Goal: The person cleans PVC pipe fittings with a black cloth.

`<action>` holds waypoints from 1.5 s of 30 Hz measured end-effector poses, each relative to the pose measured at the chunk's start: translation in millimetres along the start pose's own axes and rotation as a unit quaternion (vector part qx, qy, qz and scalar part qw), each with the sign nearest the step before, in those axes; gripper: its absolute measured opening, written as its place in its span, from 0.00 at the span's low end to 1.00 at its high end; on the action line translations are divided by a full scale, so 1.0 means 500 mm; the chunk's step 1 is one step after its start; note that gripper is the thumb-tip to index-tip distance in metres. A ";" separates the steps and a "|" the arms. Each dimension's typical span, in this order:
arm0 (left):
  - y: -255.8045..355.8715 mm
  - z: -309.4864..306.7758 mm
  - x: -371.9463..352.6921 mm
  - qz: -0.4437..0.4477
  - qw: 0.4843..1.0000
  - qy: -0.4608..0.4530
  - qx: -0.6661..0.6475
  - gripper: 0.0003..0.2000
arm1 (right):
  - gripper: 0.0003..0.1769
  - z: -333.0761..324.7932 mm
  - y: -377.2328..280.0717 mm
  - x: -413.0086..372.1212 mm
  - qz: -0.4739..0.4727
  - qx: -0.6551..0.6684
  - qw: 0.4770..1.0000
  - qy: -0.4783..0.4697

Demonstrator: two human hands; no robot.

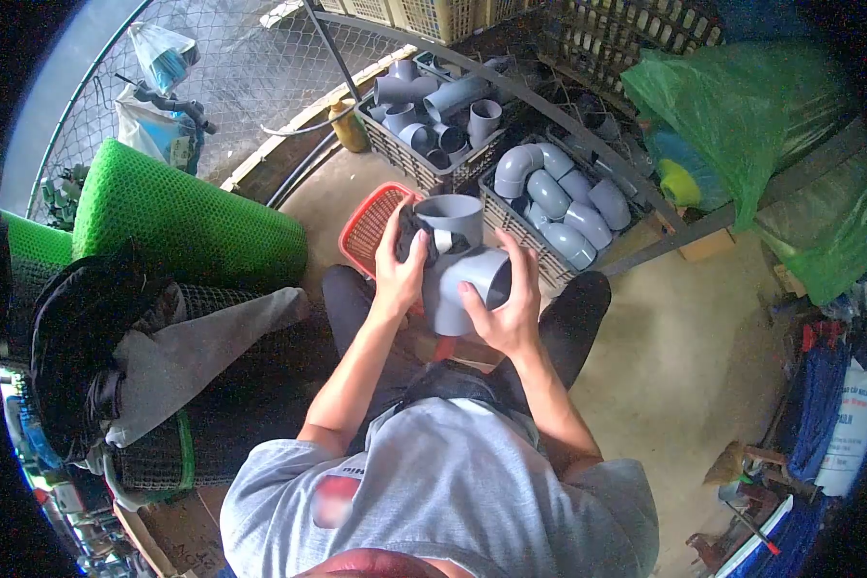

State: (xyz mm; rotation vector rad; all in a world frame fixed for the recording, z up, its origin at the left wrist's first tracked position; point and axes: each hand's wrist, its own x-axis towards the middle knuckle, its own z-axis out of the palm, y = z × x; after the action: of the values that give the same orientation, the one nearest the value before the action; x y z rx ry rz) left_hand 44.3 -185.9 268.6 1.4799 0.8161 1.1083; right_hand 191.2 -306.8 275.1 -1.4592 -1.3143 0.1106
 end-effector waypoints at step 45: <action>0.040 -0.005 -0.073 0.234 0.897 -0.344 0.151 0.22 | 0.25 -0.002 0.163 -0.019 0.408 0.458 0.786 0.077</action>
State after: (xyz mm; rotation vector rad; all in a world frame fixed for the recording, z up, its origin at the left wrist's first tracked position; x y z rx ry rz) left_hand 28.3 -222.8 280.2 2.2260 0.1231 0.7007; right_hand 240.0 -295.4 210.0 -1.0120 -0.2661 1.0308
